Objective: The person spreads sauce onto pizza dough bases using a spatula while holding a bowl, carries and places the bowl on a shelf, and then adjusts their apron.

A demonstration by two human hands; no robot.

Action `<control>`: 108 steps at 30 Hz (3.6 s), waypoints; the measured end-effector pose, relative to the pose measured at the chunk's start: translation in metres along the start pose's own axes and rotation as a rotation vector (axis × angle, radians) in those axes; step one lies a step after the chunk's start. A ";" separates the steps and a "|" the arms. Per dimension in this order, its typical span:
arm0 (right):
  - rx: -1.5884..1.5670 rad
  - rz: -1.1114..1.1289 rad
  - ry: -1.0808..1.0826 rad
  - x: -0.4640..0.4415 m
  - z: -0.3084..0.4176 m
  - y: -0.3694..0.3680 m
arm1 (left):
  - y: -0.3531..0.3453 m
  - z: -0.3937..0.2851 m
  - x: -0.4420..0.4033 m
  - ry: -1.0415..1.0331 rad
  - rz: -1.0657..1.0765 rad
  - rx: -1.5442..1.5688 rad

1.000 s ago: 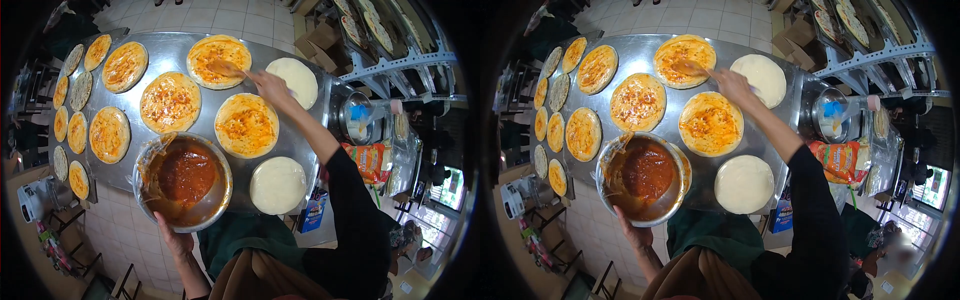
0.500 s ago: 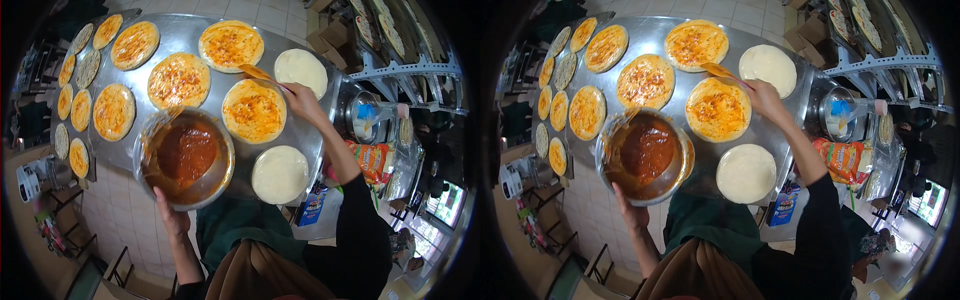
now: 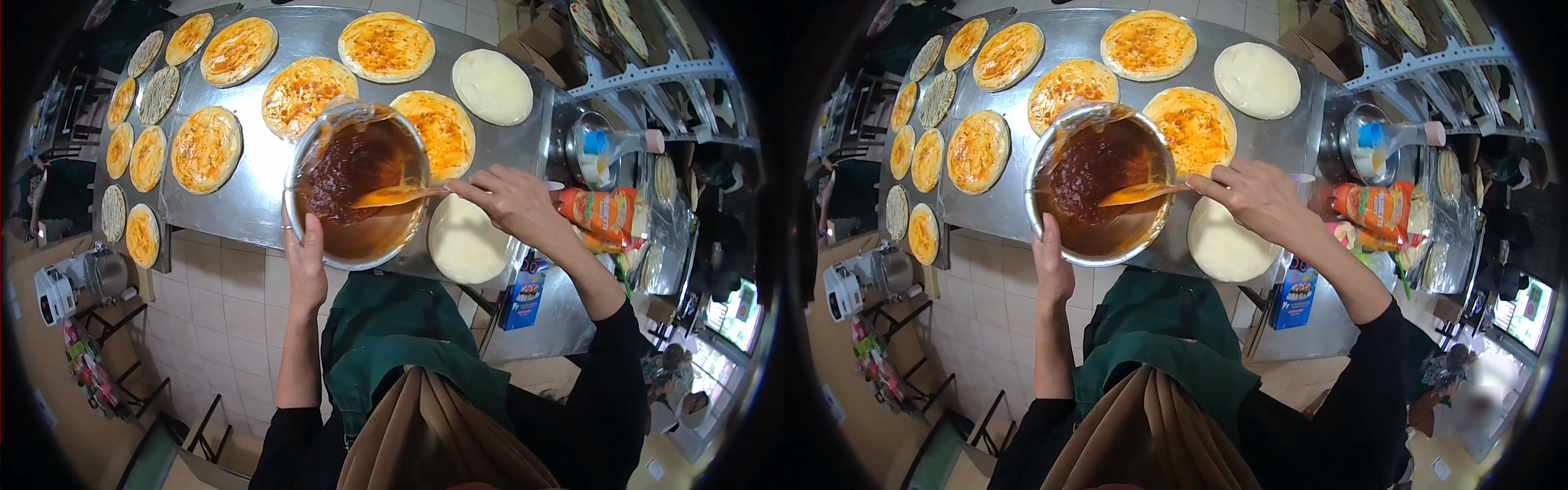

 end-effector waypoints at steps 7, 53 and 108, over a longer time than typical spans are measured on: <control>-0.532 -0.017 -0.078 0.040 0.036 -0.037 | -0.018 0.007 0.007 0.109 0.068 0.078; -0.294 -0.377 -0.624 0.058 -0.241 -0.161 | -0.127 0.073 0.013 0.504 -0.211 0.365; -0.239 -0.358 -0.920 0.100 -0.326 -0.150 | -0.131 0.064 0.034 0.426 -0.214 0.379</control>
Point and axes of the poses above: each hand's wrist, its own x-axis away from the middle knuckle, its own y-axis out of the back of the hand, z = x × y, the point moved 6 cm from there along -x, towards the middle knuckle, and after that the axes turned 3 degrees about y, right-handed, at the moved point
